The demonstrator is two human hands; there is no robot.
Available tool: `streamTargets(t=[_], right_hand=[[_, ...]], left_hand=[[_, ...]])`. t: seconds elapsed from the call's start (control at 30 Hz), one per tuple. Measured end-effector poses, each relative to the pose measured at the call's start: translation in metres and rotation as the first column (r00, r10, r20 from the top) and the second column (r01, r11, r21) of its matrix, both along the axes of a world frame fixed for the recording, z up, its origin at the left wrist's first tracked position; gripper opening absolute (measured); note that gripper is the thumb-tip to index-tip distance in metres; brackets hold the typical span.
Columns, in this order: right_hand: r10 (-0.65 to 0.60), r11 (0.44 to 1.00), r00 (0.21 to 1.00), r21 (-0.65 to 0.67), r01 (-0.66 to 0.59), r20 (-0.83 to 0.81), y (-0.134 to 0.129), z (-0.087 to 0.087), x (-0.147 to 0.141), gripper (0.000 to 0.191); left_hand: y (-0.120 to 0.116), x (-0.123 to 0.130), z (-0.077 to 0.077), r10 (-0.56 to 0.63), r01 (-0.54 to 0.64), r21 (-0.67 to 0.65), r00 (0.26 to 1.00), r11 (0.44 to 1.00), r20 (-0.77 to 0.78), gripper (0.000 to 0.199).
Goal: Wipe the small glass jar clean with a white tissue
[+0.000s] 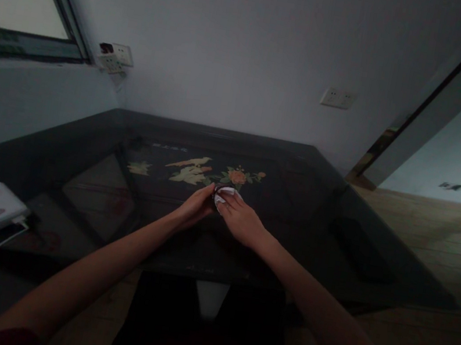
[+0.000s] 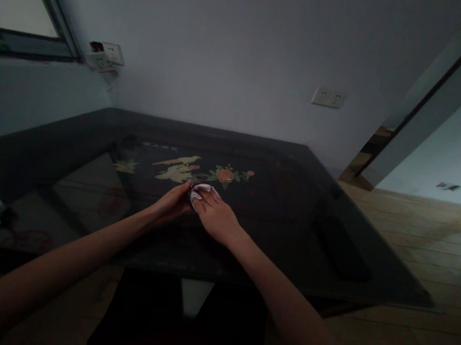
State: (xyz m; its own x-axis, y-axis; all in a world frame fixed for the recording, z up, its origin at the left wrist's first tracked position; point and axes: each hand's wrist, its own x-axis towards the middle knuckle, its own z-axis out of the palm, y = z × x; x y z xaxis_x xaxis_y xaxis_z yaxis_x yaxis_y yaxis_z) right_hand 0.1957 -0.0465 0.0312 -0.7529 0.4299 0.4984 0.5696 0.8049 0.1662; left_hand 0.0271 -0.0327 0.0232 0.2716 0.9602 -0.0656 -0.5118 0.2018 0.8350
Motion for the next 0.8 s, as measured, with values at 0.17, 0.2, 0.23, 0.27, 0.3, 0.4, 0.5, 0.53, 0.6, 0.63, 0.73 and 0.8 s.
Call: streamTargets(t=[0.17,0.2,0.23,0.27,0.3,0.4,0.5,0.53,0.6,0.63,0.73,0.8], right_hand=[[-0.191,0.981,0.978,-0.047,0.188,-0.081,-0.009,0.001,-0.023,0.037],[-0.227,0.973,0.969,-0.052,0.223,-0.092,-0.010,0.003,-0.027,0.038],[-0.260,0.965,0.961,-0.057,0.255,-0.099,-0.012,0.004,-0.032,0.038],[-0.289,0.957,0.951,-0.066,0.283,-0.108,-0.013,0.006,-0.036,0.038],[-0.313,0.949,0.942,-0.074,0.306,-0.122,-0.013,0.007,-0.040,0.039],[-0.349,0.937,0.917,-0.099,0.335,-0.191,-0.016,0.009,-0.051,0.041],[-0.370,0.927,0.901,-0.159,0.340,-0.225,-0.022,0.013,-0.058,0.041],[-0.373,0.923,0.901,-0.182,0.338,-0.220,-0.024,0.015,-0.059,0.040],[-0.371,0.920,0.905,-0.215,0.327,-0.208,-0.027,0.019,-0.059,0.036],[-0.363,0.922,0.909,-0.222,0.318,-0.205,-0.028,0.021,-0.058,0.034],[-0.336,0.928,0.917,-0.241,0.284,-0.216,-0.030,0.026,-0.052,0.028],[-0.301,0.935,0.924,-0.261,0.239,-0.234,-0.029,0.027,-0.049,0.026]], left_hand=[[0.001,0.002,-0.001,0.097,-0.097,0.051,0.995,0.994,0.008,0.029],[0.000,0.002,-0.001,0.115,-0.115,0.069,0.993,0.991,0.011,0.030],[0.000,0.001,0.000,0.137,-0.138,0.091,0.990,0.986,0.016,0.031],[-0.001,0.001,0.000,0.160,-0.162,0.114,0.987,0.980,0.023,0.031],[-0.001,0.001,0.001,0.181,-0.184,0.134,0.983,0.974,0.032,0.031],[-0.002,0.001,0.004,0.222,-0.229,0.186,0.973,0.955,0.061,0.032],[-0.002,0.000,0.005,0.250,-0.262,0.235,0.965,0.936,0.080,0.033],[-0.002,-0.001,0.006,0.260,-0.272,0.242,0.962,0.931,0.081,0.033],[-0.002,-0.002,0.006,0.264,-0.273,0.234,0.962,0.933,0.070,0.034],[-0.002,-0.002,0.006,0.262,-0.269,0.225,0.963,0.937,0.061,0.034],[-0.002,-0.003,0.006,0.268,-0.270,0.178,0.963,0.946,0.036,0.032],[-0.002,-0.002,0.007,0.286,-0.287,0.132,0.958,0.949,0.031,0.031]])
